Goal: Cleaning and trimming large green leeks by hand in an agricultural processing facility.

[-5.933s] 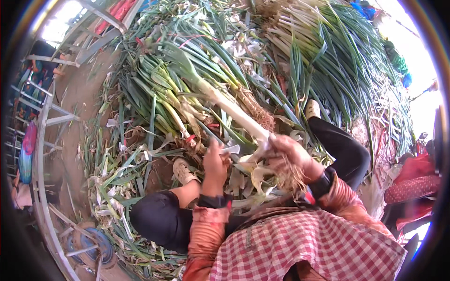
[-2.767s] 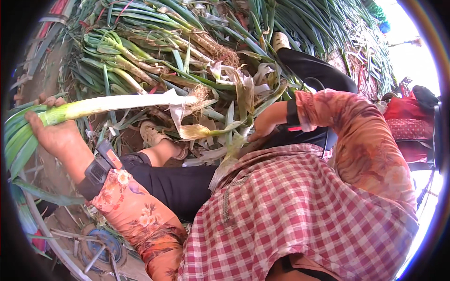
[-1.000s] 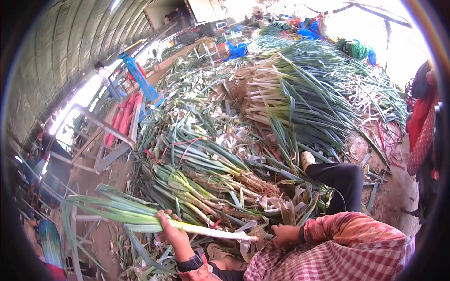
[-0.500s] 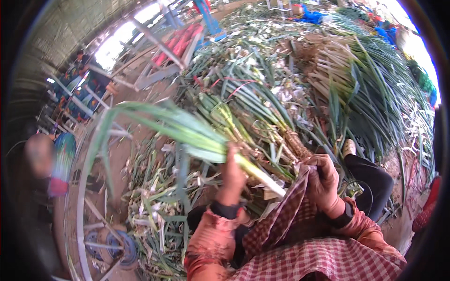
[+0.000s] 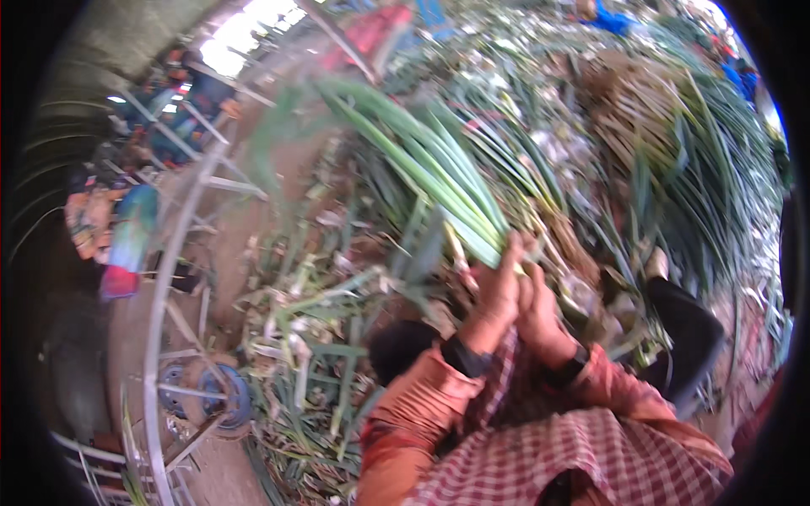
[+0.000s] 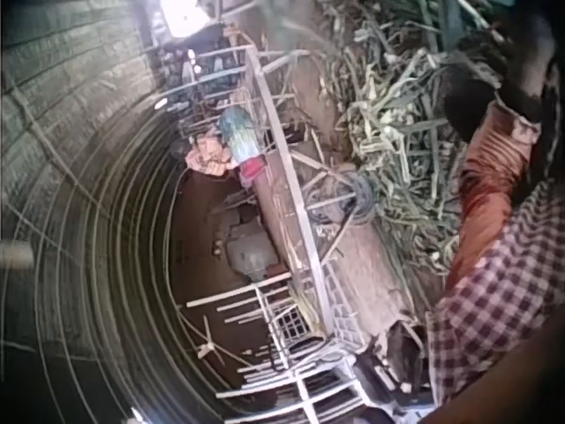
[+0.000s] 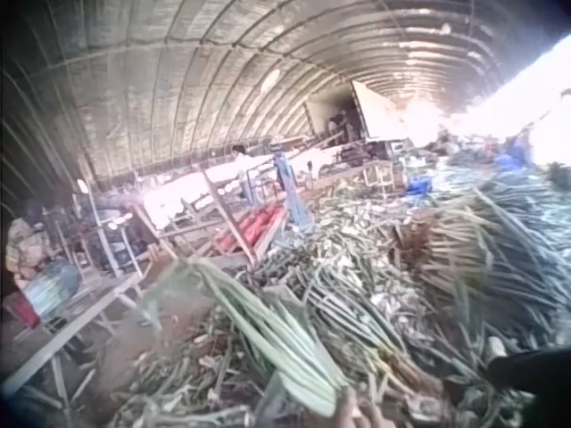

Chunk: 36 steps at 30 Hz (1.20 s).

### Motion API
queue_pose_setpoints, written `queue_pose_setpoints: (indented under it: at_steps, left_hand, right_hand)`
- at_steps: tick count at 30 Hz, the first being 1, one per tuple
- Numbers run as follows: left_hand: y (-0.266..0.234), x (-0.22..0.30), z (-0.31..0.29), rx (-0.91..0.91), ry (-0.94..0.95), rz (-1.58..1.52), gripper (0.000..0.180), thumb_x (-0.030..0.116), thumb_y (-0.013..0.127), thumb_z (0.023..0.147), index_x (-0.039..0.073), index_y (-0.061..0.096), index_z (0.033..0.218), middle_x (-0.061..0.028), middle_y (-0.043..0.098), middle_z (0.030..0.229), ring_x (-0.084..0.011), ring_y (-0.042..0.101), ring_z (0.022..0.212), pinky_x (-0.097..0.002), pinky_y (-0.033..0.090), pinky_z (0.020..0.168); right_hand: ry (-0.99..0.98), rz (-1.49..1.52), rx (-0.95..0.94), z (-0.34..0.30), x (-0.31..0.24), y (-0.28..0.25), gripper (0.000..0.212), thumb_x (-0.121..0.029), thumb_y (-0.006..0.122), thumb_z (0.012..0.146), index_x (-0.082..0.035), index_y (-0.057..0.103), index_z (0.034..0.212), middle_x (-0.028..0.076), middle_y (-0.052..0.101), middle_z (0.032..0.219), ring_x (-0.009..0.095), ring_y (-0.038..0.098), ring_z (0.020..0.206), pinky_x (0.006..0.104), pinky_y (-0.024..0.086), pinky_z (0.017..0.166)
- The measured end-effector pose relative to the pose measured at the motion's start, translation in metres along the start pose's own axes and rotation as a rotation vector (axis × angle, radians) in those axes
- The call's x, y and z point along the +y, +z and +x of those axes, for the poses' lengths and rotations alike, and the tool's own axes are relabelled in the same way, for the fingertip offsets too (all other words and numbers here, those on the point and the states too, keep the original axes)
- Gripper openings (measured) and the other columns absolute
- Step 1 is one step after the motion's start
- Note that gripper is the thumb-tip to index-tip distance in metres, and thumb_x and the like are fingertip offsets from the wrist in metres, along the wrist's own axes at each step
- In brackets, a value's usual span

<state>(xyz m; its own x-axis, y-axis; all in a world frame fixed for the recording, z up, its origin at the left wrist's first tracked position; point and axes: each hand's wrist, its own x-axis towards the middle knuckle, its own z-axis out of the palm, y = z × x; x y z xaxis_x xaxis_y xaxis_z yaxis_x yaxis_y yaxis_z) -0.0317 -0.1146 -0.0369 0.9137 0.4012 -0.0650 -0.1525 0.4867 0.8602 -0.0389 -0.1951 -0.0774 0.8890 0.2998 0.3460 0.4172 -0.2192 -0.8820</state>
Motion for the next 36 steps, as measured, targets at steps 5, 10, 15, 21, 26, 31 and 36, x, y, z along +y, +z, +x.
queue_pose_setpoints:
  at_steps: [5,10,15,21,26,31,36]
  left_hand:
    - [-0.041,0.045,0.022,0.159,0.016,-0.245,0.029,0.037,0.053,0.080,0.012,0.043,0.089,-0.0033,0.051,0.075,-0.0119,0.048,0.058,-0.0239,0.042,0.050]
    - [-0.050,0.076,0.031,0.064,0.184,-0.245,0.030,0.035,0.054,0.080,0.011,0.043,0.094,-0.0036,0.049,0.083,-0.0110,0.044,0.063,-0.0231,0.037,0.056]
    - [-0.047,0.060,0.032,-0.008,0.155,-0.303,0.028,0.032,0.053,0.081,0.012,0.041,0.096,-0.0058,0.050,0.084,-0.0106,0.046,0.063,-0.0238,0.039,0.057]
    - [-0.031,0.017,0.012,-0.045,0.023,-0.239,0.028,0.033,0.049,0.083,0.010,0.041,0.097,-0.0071,0.051,0.085,-0.0136,0.045,0.067,-0.0259,0.040,0.060]
    - [-0.026,0.025,0.013,-0.059,-0.019,-0.245,0.022,0.030,0.050,0.083,0.010,0.042,0.090,-0.0031,0.046,0.077,-0.0104,0.043,0.058,-0.0247,0.037,0.052]
    - [-0.022,0.037,0.018,-0.058,0.012,-0.274,0.022,0.029,0.053,0.081,0.010,0.042,0.086,-0.0036,0.046,0.076,-0.0113,0.042,0.058,-0.0249,0.037,0.052]
    - [-0.060,0.076,0.047,-0.006,0.244,-0.250,0.024,0.030,0.053,0.080,0.012,0.041,0.089,-0.0019,0.046,0.075,-0.0099,0.042,0.056,-0.0244,0.037,0.049]
  right_hand:
    - [0.168,0.012,-0.273,-0.047,0.024,0.009,0.037,-0.028,0.047,0.082,-0.001,0.040,0.107,0.023,0.055,0.075,0.038,0.055,0.072,0.0406,0.045,0.062]
    - [0.100,-0.080,-0.335,-0.067,0.043,-0.018,0.046,-0.032,0.058,0.076,-0.002,0.042,0.107,0.017,0.056,0.067,0.032,0.057,0.064,0.0382,0.045,0.057]
    - [0.174,0.027,-0.272,-0.056,0.034,-0.018,0.048,-0.031,0.056,0.078,-0.004,0.037,0.111,0.016,0.056,0.071,0.032,0.057,0.068,0.0365,0.045,0.060]
    - [0.172,-0.027,-0.172,0.010,-0.014,0.007,0.045,-0.035,0.038,0.085,-0.002,0.030,0.116,0.025,0.056,0.081,0.040,0.053,0.077,0.0460,0.041,0.066]
    - [0.058,-0.087,-0.124,0.006,-0.017,0.011,0.046,-0.040,0.044,0.082,-0.002,0.036,0.108,0.024,0.056,0.070,0.040,0.054,0.066,0.0461,0.042,0.058]
    - [0.064,-0.154,-0.191,-0.009,-0.010,-0.003,0.049,-0.031,0.058,0.074,-0.002,0.038,0.107,0.017,0.057,0.065,0.035,0.056,0.060,0.0406,0.045,0.053]
    - [0.259,-0.268,-0.370,-0.066,0.046,-0.030,0.042,-0.022,0.059,0.068,-0.007,0.044,0.104,0.017,0.058,0.070,0.033,0.058,0.066,0.0403,0.046,0.061]
